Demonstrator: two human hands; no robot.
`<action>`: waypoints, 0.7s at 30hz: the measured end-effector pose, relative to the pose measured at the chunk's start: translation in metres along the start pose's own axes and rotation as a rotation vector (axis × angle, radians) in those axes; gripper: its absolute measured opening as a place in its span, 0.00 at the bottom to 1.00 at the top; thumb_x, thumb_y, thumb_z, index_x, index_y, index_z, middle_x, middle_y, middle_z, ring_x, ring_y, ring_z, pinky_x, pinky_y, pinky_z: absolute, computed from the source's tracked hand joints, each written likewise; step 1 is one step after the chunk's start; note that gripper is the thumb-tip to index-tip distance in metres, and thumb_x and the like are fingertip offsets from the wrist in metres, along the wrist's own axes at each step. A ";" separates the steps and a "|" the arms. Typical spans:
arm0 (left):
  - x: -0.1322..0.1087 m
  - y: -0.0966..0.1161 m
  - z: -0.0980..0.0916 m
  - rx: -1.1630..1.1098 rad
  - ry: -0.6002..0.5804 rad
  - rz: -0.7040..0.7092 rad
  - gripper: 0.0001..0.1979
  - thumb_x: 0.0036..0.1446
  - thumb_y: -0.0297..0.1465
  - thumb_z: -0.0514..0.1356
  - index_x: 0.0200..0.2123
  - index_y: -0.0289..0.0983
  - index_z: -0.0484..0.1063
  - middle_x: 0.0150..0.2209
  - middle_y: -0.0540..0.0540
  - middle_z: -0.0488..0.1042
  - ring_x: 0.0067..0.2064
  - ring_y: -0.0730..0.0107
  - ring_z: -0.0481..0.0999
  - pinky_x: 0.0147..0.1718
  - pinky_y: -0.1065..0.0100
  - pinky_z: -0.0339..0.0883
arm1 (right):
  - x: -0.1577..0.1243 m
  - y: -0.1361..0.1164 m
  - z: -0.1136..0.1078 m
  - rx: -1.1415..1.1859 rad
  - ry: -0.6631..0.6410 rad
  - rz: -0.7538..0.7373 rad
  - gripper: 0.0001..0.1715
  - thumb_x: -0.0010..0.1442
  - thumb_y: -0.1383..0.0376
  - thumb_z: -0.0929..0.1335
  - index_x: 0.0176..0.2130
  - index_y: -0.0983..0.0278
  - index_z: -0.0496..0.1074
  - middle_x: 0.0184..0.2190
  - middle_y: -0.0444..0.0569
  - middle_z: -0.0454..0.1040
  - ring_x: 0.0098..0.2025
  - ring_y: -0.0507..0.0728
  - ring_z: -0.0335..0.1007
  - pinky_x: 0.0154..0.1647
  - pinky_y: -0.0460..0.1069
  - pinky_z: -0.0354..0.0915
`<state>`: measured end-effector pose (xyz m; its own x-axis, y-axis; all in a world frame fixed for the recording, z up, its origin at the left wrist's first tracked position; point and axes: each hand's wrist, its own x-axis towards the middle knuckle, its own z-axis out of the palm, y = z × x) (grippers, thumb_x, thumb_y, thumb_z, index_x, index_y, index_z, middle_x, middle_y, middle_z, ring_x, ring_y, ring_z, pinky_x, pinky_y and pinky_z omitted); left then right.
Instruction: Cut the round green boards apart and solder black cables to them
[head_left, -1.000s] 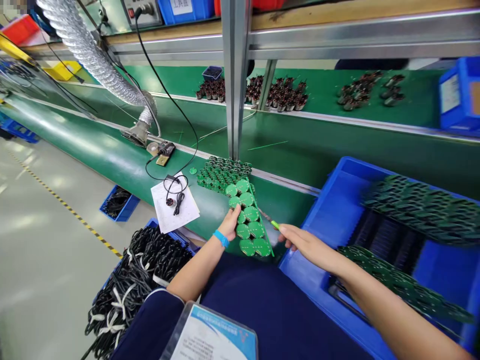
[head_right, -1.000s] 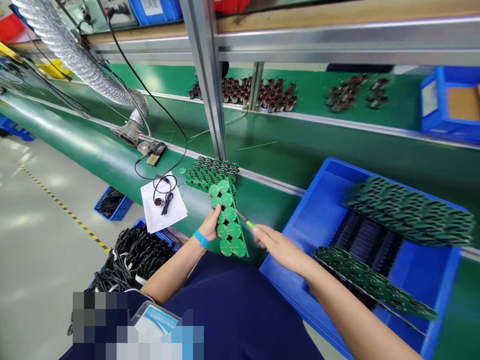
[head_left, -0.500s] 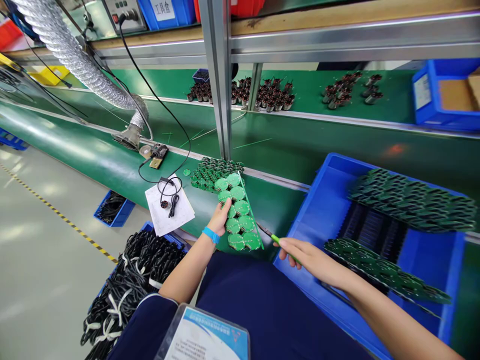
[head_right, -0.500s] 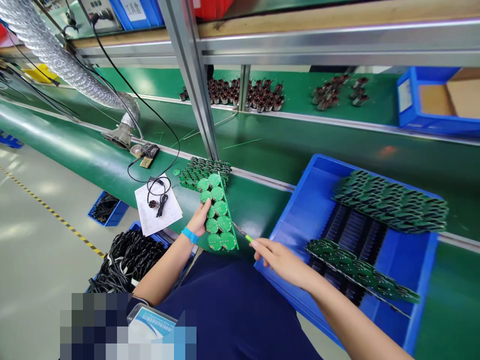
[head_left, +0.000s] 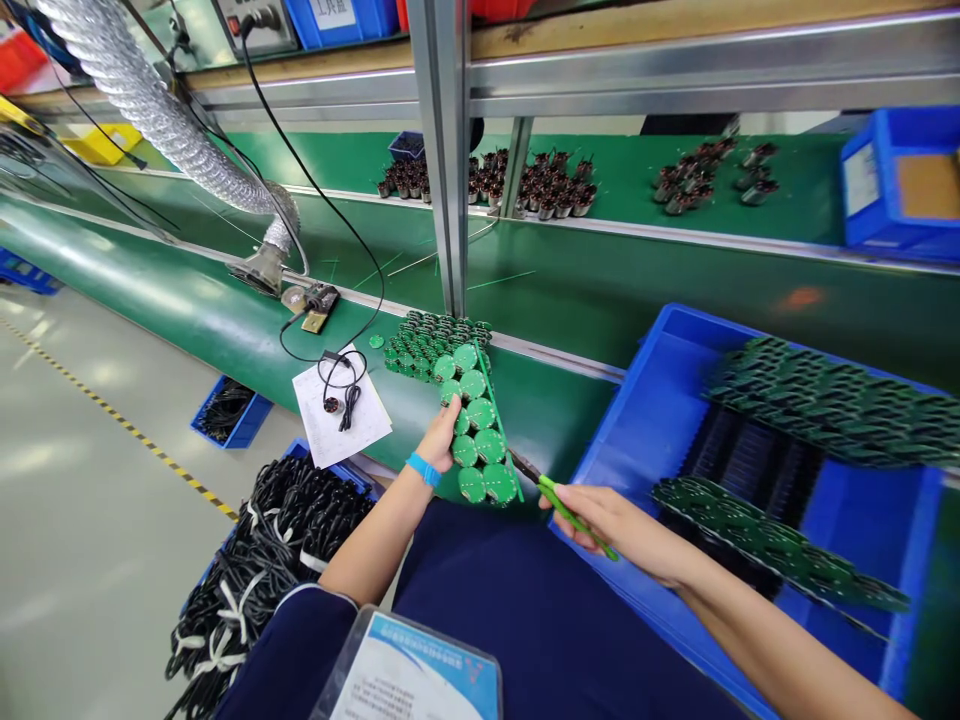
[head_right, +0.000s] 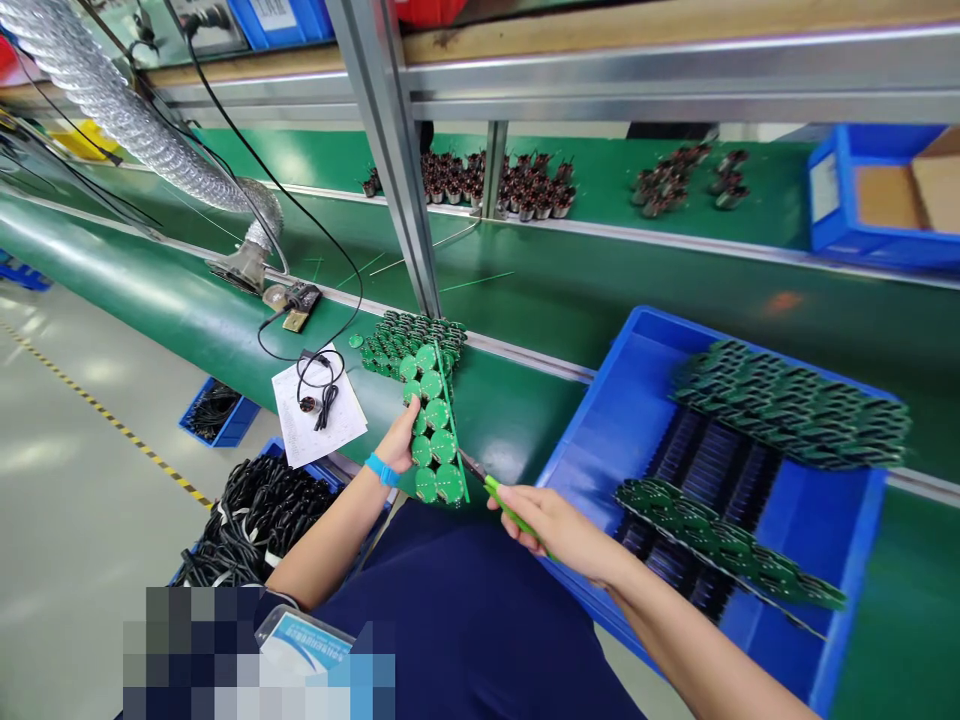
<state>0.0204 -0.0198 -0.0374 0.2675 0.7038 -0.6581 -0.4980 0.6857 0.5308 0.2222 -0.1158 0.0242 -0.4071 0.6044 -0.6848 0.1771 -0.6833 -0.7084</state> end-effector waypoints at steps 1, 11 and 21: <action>0.001 -0.004 -0.001 -0.040 -0.025 -0.058 0.24 0.53 0.48 0.58 0.43 0.34 0.71 0.38 0.42 0.77 0.40 0.62 0.77 0.44 0.62 0.70 | -0.001 0.003 0.002 0.095 -0.060 -0.005 0.33 0.50 0.39 0.62 0.34 0.65 0.66 0.22 0.43 0.63 0.20 0.47 0.53 0.21 0.45 0.50; 0.007 -0.012 -0.017 -0.105 -0.107 -0.186 0.28 0.54 0.54 0.50 0.36 0.35 0.72 0.28 0.45 0.76 0.31 0.67 0.77 0.34 0.66 0.72 | 0.076 -0.098 -0.074 0.475 0.330 -0.149 0.26 0.65 0.52 0.47 0.39 0.65 0.63 0.26 0.48 0.70 0.25 0.50 0.66 0.28 0.46 0.64; 0.018 0.015 -0.002 0.359 0.092 0.035 0.22 0.42 0.46 0.66 0.40 0.42 0.70 0.36 0.50 0.76 0.41 0.62 0.76 0.43 0.61 0.71 | 0.015 0.026 -0.025 0.657 0.457 -0.229 0.28 0.54 0.47 0.65 0.38 0.70 0.70 0.28 0.49 0.74 0.25 0.50 0.68 0.30 0.46 0.63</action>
<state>0.0161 0.0027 -0.0418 0.1718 0.7193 -0.6731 -0.1804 0.6947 0.6963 0.2428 -0.1143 -0.0087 0.0598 0.7674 -0.6383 -0.4827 -0.5375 -0.6914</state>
